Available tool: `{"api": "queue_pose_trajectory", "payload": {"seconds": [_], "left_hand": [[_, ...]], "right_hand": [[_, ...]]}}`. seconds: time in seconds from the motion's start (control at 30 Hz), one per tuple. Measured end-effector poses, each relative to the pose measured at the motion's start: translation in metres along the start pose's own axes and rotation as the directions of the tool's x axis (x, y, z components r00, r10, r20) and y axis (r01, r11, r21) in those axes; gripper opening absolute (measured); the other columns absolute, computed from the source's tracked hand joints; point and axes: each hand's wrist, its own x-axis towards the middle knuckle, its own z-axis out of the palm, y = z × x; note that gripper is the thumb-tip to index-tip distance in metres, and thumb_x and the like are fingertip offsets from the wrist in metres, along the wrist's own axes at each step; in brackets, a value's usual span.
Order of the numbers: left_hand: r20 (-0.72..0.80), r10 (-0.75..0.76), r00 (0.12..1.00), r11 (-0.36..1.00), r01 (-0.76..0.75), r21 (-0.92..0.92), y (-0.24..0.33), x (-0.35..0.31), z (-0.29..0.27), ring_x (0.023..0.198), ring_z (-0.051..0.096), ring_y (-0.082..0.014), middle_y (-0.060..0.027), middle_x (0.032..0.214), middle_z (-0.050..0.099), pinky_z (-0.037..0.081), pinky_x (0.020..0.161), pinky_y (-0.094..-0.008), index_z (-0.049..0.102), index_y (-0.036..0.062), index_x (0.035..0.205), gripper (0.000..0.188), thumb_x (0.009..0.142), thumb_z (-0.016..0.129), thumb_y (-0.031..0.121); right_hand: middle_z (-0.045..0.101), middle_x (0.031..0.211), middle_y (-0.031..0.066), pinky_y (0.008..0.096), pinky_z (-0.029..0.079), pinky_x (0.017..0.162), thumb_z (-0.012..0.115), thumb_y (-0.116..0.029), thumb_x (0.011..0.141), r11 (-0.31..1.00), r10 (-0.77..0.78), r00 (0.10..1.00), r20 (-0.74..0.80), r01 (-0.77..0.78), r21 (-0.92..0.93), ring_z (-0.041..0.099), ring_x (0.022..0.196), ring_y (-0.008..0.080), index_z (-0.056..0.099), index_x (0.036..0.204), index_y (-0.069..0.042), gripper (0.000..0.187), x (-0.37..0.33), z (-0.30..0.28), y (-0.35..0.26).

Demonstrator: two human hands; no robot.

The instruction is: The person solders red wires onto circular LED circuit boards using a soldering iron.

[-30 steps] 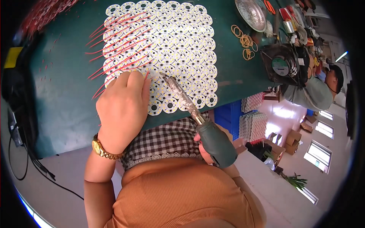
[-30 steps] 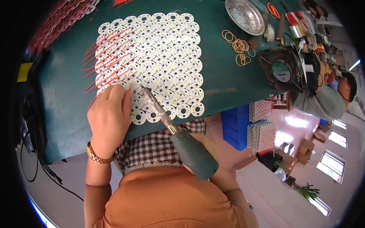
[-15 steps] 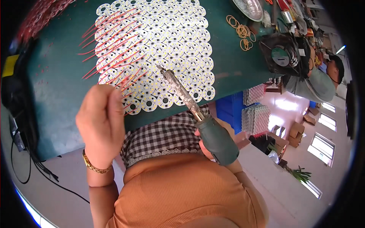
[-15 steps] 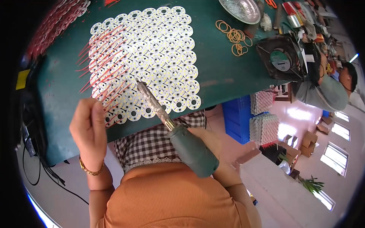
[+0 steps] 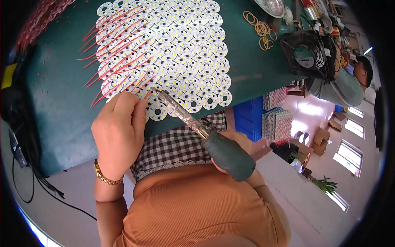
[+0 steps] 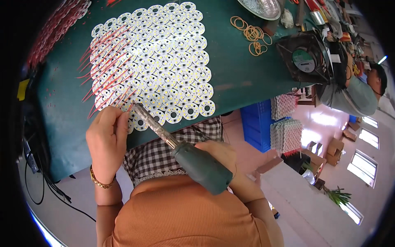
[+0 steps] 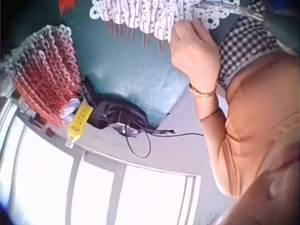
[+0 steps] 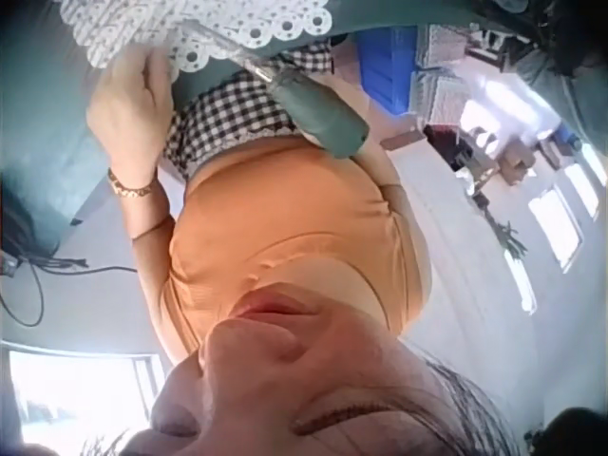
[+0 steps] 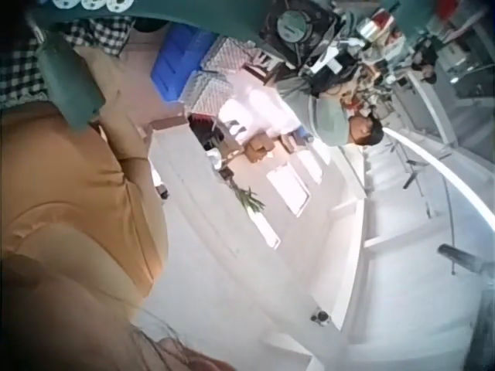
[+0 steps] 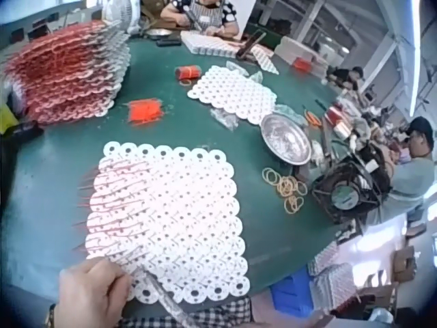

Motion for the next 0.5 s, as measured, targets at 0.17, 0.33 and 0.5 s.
{"api": "queue_pose_trajectory", "payload": {"seconds": [0.17, 0.33, 0.5], "left_hand": [[-0.013, 0.030, 0.999, 0.998, -0.029, 0.051, -0.001, 0.000, 0.002, 0.059, 0.055, -0.0296, -0.0103, 0.068, 0.056, 0.041, 0.051, -0.0380, 0.056, 0.0056, 0.078, 0.014, 0.085, 0.068, 0.009], [-0.001, 0.064, 0.998, 0.997, -0.064, 0.030, -0.005, -0.001, 0.001, 0.059, 0.055, -0.0294, -0.0099, 0.068, 0.057, 0.042, 0.051, -0.0379, 0.056, 0.0059, 0.079, 0.014, 0.083, 0.069, 0.010], [-0.011, 0.060, 0.998, 0.998, -0.059, 0.035, -0.004, 0.000, 0.001, 0.059, 0.056, -0.0293, -0.0097, 0.069, 0.057, 0.042, 0.051, -0.0380, 0.057, 0.0061, 0.080, 0.012, 0.083, 0.069, 0.009]], "right_hand": [[0.063, 0.066, 0.0092, 0.0419, 0.049, 0.054, 0.076, -0.025, 0.061, 0.965, 0.184, 0.983, 0.004, -0.180, -0.189, 0.063, 0.061, 0.0327, 0.063, 0.068, -0.016, 0.017, 0.002, 0.005, -0.005], [0.064, 0.063, 0.0093, 0.0417, 0.049, 0.054, 0.075, -0.028, 0.063, 0.952, 0.301, 0.954, -0.013, -0.301, -0.047, 0.064, 0.061, 0.0326, 0.062, 0.063, -0.015, 0.019, 0.006, 0.006, -0.011], [0.067, 0.076, 0.0109, 0.0344, 0.051, 0.058, 0.075, -0.015, 0.071, 0.998, 0.004, 0.999, -0.038, -0.002, 0.069, 0.067, 0.065, 0.0256, 0.066, 0.094, 0.000, 0.029, 0.000, 0.008, 0.000]]}}
